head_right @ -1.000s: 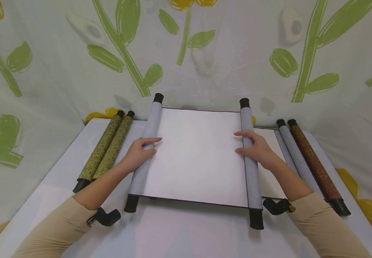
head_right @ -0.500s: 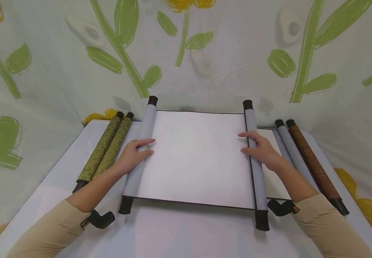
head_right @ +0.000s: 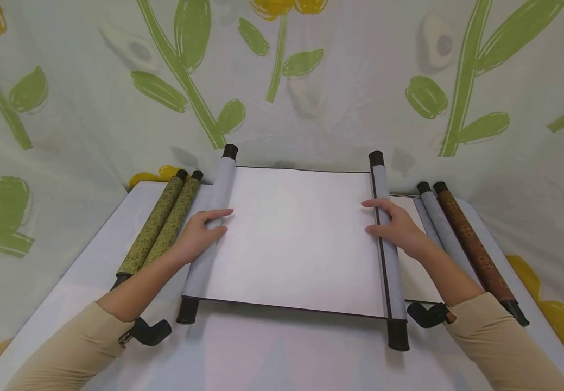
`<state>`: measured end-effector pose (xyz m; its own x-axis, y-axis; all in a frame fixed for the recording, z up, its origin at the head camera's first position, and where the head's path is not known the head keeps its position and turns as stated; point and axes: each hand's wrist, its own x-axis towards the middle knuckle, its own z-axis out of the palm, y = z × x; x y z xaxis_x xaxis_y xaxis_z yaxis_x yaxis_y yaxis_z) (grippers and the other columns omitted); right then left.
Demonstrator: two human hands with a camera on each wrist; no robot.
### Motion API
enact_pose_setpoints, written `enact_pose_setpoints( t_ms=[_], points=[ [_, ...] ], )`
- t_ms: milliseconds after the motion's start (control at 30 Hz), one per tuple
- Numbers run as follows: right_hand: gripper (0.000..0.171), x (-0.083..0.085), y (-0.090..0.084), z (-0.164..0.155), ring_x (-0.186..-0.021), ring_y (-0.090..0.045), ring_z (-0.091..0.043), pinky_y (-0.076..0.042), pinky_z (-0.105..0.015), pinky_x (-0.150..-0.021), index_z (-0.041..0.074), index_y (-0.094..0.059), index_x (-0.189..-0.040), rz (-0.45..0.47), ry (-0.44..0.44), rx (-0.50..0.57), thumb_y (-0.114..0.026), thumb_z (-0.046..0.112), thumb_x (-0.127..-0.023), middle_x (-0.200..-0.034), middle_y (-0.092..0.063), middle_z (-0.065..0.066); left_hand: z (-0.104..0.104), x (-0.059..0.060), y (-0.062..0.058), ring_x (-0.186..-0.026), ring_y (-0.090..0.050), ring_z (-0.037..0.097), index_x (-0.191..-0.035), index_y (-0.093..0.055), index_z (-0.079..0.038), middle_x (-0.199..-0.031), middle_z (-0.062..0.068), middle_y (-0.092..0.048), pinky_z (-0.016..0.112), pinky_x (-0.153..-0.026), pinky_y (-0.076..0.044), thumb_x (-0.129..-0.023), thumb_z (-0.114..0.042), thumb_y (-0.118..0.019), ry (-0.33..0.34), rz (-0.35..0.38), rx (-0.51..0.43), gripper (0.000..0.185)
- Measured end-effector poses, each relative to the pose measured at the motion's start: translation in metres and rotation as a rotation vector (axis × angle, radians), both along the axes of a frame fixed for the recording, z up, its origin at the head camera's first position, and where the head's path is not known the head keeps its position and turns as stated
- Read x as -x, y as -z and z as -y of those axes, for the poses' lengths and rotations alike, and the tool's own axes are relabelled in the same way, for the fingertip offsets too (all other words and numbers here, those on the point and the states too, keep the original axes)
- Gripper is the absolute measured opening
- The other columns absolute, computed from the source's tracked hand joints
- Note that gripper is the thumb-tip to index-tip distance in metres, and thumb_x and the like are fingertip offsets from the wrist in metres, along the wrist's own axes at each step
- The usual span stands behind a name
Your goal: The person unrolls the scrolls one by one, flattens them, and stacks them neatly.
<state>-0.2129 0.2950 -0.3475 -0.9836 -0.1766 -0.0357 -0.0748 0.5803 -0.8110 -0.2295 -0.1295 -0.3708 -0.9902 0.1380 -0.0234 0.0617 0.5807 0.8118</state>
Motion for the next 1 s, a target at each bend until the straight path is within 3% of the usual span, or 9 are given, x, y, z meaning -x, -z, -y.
enact_pose_setpoints(
  t_ms=[133, 233, 333, 467, 567, 667, 867, 1000],
  points=[
    [0.051, 0.0, 0.001, -0.005, -0.135, -0.018, -0.042, -0.033, -0.054, -0.095, 0.0, -0.041, -0.137, 0.003, -0.03, 0.001, -0.059, 0.002, -0.089, -0.151, -0.022, -0.025, 0.004, 0.001, 0.0, -0.119, -0.045, 0.031, -0.136, -0.053, -0.018, -0.133, 0.017, -0.046, 0.048, -0.097, -0.039, -0.094, -0.01, -0.049, 0.004, -0.003, 0.014, 0.043],
    [0.048, -0.001, 0.002, -0.009, -0.132, -0.02, -0.039, -0.033, -0.046, -0.091, 0.0, -0.042, -0.136, -0.001, -0.04, -0.001, -0.054, 0.0, -0.09, -0.15, -0.025, -0.025, 0.005, 0.001, 0.002, -0.104, -0.047, 0.027, -0.137, -0.052, -0.019, -0.127, 0.018, -0.046, 0.042, -0.087, -0.042, -0.096, -0.012, -0.046, 0.006, 0.018, 0.033, 0.042],
    [0.048, -0.002, 0.002, -0.01, -0.134, -0.019, -0.04, -0.031, -0.05, -0.094, 0.0, -0.042, -0.135, -0.006, -0.041, 0.001, -0.057, 0.002, -0.09, -0.149, -0.026, -0.025, 0.007, 0.002, 0.004, -0.096, -0.046, 0.027, -0.137, -0.052, -0.019, -0.122, 0.019, -0.046, 0.039, -0.082, -0.041, -0.096, -0.013, -0.045, 0.015, 0.03, 0.039, 0.042],
    [0.059, -0.002, 0.002, -0.011, -0.136, -0.014, -0.045, -0.024, -0.063, -0.099, 0.0, -0.041, -0.136, 0.014, -0.023, -0.013, -0.068, 0.015, -0.086, -0.15, -0.023, -0.026, 0.008, 0.002, 0.006, -0.113, -0.047, 0.031, -0.135, -0.053, -0.017, -0.127, 0.018, -0.047, 0.048, -0.094, -0.04, -0.093, -0.018, -0.057, 0.018, 0.015, 0.025, 0.042],
    [0.066, -0.001, 0.002, -0.011, -0.137, -0.012, -0.047, -0.022, -0.066, -0.099, 0.002, -0.041, -0.138, 0.031, -0.011, -0.03, -0.073, 0.021, -0.083, -0.151, -0.019, -0.027, 0.009, 0.003, 0.006, -0.127, -0.041, 0.034, -0.135, -0.054, -0.017, -0.134, 0.018, -0.046, 0.053, -0.103, -0.033, -0.088, -0.02, -0.066, 0.018, 0.007, 0.017, 0.048],
    [0.068, -0.001, 0.002, -0.012, -0.136, -0.013, -0.048, -0.024, -0.065, -0.099, 0.002, -0.04, -0.139, 0.032, -0.013, -0.039, -0.073, 0.021, -0.082, -0.152, -0.018, -0.027, 0.009, 0.003, 0.006, -0.13, -0.038, 0.035, -0.135, -0.054, -0.017, -0.136, 0.018, -0.045, 0.053, -0.105, -0.031, -0.088, -0.017, -0.065, 0.017, 0.008, 0.017, 0.048],
    [0.063, -0.001, 0.001, -0.014, -0.137, -0.012, -0.047, -0.022, -0.067, -0.099, 0.002, -0.039, -0.139, 0.022, -0.027, -0.044, -0.069, 0.016, -0.086, -0.151, -0.022, -0.026, 0.008, 0.003, 0.006, -0.125, -0.042, 0.033, -0.136, -0.052, -0.017, -0.134, 0.018, -0.046, 0.051, -0.103, -0.035, -0.091, -0.011, -0.055, 0.021, 0.011, 0.04, 0.046],
    [0.058, -0.001, 0.001, -0.017, -0.138, -0.011, -0.047, -0.019, -0.07, -0.1, 0.0, -0.039, -0.139, 0.013, -0.038, -0.045, -0.065, 0.012, -0.089, -0.15, -0.024, -0.027, 0.009, 0.003, 0.005, -0.108, -0.047, 0.031, -0.139, -0.049, -0.019, -0.129, 0.02, -0.045, 0.044, -0.088, -0.043, -0.093, -0.01, -0.049, 0.007, 0.031, 0.072, 0.047]
  ],
)
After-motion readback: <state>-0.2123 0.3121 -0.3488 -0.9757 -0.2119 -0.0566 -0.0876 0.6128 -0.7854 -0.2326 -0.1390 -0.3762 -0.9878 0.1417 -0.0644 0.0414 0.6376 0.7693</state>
